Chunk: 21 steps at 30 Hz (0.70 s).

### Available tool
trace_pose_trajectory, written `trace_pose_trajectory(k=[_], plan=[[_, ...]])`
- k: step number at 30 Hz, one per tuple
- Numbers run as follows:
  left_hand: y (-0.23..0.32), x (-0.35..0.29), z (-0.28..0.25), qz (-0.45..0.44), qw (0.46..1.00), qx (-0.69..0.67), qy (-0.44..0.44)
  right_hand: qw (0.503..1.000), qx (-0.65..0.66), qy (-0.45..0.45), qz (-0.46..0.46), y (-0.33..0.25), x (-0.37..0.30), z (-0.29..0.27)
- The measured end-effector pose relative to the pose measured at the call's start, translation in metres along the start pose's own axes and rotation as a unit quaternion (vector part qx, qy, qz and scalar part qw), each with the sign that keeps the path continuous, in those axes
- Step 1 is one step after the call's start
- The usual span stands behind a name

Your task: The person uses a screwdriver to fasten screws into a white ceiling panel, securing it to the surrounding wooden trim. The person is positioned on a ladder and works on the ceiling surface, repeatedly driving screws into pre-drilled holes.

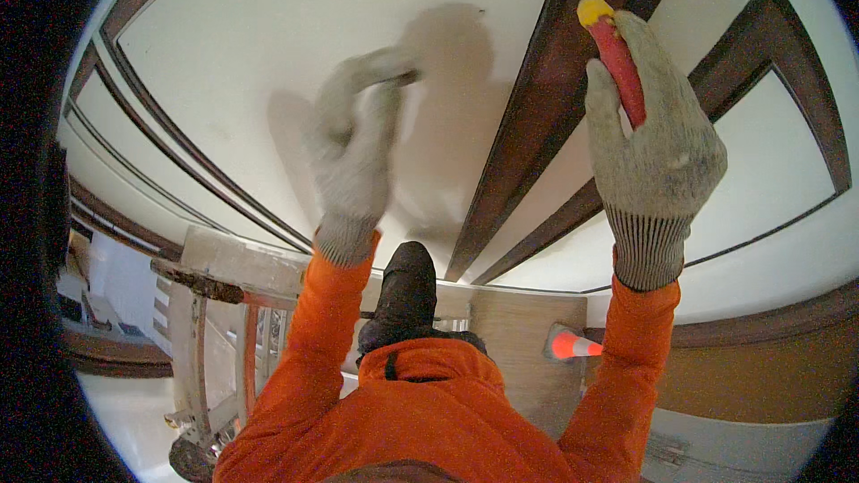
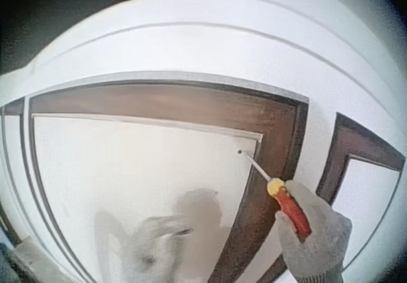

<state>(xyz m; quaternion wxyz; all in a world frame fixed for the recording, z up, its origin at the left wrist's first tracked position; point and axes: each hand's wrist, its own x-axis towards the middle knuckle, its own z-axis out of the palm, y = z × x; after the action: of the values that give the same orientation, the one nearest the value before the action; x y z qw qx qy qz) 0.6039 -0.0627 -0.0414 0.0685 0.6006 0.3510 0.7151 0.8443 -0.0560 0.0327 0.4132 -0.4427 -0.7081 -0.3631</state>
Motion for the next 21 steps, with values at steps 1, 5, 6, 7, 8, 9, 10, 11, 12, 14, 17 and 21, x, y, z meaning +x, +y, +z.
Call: trace_pose_trajectory(k=[1,5,6,7,8,9,10,11,12,14,17,21], plan=[[0.001,0.01,0.017,-0.007,0.998,-0.037,-0.041,1.0,-0.011,-0.007,0.015,-0.004,0.004,-0.001],[-0.01,0.041,0.067,0.029,0.978,-0.133,-0.158,0.997,-0.066,-0.027,-0.008,-0.017,0.014,-0.011],[-0.015,0.047,0.077,0.021,0.97,-0.164,-0.18,0.997,-0.068,-0.03,-0.009,-0.021,0.016,-0.014],[-0.018,0.053,0.084,-0.02,0.957,-0.212,-0.199,0.997,-0.07,-0.032,-0.009,-0.026,0.018,-0.017],[-0.022,0.057,0.088,-0.062,0.939,-0.259,-0.216,0.997,-0.071,-0.035,-0.01,-0.03,0.02,-0.018],[-0.023,0.061,0.092,-0.086,0.922,-0.305,-0.223,0.997,-0.069,-0.037,-0.004,-0.032,0.02,-0.019],[-0.023,0.065,0.094,-0.11,0.902,-0.349,-0.228,0.997,-0.066,-0.039,0.001,-0.034,0.021,-0.019],[-0.022,0.068,0.095,-0.135,0.88,-0.392,-0.233,0.997,-0.062,-0.041,0.006,-0.036,0.021,-0.019],[-0.021,0.067,0.098,-0.15,0.858,-0.43,-0.236,0.995,-0.08,-0.055,0.016,-0.039,0.021,-0.021],[-0.019,0.065,0.102,-0.182,0.811,-0.501,-0.242,0.99,-0.114,-0.082,0.034,-0.045,0.018,-0.025],[-0.014,0.07,0.098,-0.186,0.772,-0.553,-0.251,0.986,-0.139,-0.075,0.049,-0.055,0.02,-0.023],[-0.009,0.072,0.091,-0.083,0.816,-0.514,-0.249,0.98,-0.167,-0.085,0.062,-0.066,0.023,-0.028]])
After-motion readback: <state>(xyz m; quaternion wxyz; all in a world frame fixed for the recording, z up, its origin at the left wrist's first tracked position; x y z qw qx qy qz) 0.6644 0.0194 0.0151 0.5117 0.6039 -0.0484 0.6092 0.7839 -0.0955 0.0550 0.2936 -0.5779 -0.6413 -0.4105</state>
